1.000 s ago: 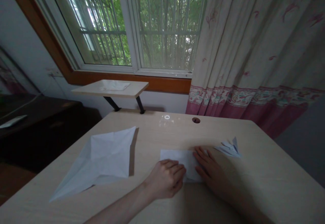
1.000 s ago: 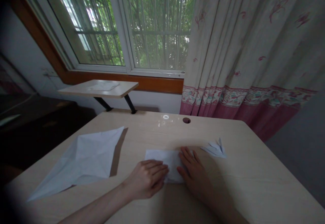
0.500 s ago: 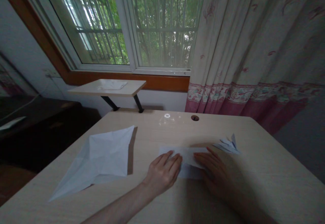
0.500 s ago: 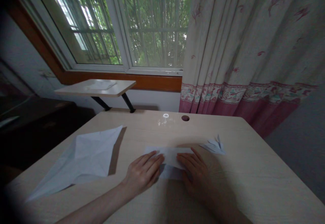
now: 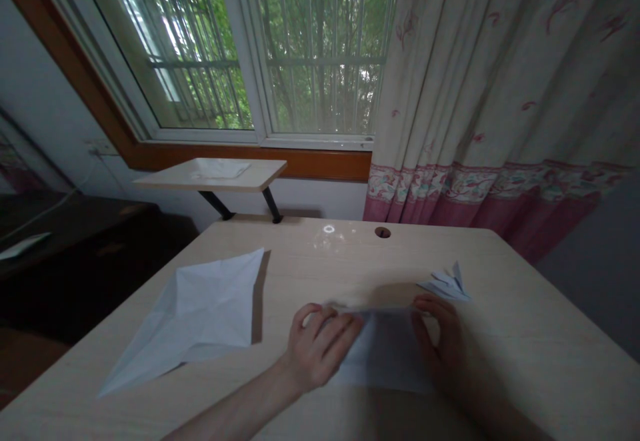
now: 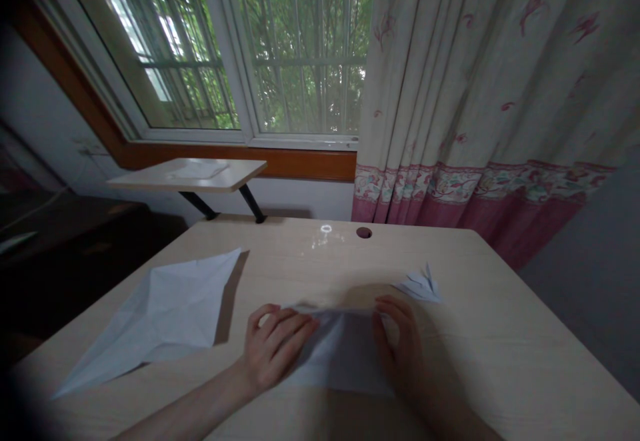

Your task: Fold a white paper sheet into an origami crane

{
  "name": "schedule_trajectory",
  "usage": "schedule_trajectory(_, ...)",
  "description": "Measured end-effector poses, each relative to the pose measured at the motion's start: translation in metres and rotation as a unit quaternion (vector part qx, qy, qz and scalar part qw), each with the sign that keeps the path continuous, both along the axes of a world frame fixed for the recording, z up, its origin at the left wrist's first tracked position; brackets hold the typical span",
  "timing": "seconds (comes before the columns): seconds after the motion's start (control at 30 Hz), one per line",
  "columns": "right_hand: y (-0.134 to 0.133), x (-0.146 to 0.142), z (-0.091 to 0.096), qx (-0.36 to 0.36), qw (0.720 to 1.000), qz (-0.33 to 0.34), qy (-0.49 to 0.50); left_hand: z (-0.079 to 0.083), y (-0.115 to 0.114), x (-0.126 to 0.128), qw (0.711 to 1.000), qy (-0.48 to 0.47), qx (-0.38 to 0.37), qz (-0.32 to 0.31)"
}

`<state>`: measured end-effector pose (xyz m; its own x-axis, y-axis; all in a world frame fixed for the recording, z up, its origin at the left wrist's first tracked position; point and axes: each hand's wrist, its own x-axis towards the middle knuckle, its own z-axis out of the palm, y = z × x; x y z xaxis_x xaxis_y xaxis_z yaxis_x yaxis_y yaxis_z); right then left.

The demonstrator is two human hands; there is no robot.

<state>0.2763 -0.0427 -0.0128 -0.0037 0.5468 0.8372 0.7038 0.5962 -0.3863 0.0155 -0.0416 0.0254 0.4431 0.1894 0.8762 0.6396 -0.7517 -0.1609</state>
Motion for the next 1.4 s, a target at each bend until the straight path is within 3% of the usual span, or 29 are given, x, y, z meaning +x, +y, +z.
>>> schedule_trajectory(0.2, 0.005, 0.000, -0.004, -0.009, 1.000, -0.012, -0.005, -0.012, 0.000, -0.003, 0.997, 0.003, 0.003, 0.071)
schedule_trajectory(0.37, 0.010, -0.001, -0.002, 0.015, 0.998, -0.045, -0.039, -0.013, 0.005, 0.002, 0.992, 0.010, -0.048, 0.117)
schedule_trajectory(0.7, 0.011, -0.004, -0.009, -0.098, 0.986, -0.066, -0.119, -0.010, 0.008, 0.006, 0.985, 0.038, -0.121, 0.116)
schedule_trajectory(1.07, 0.018, -0.002, -0.016, -0.126, 0.964, -0.036, -0.231, -0.023, 0.012, 0.006, 0.968, 0.071, -0.239, 0.033)
schedule_trajectory(1.4, 0.015, -0.004, -0.014, -0.150, 0.937, -0.053, -0.312, -0.028, 0.011, 0.003, 0.936, 0.117, -0.331, 0.013)
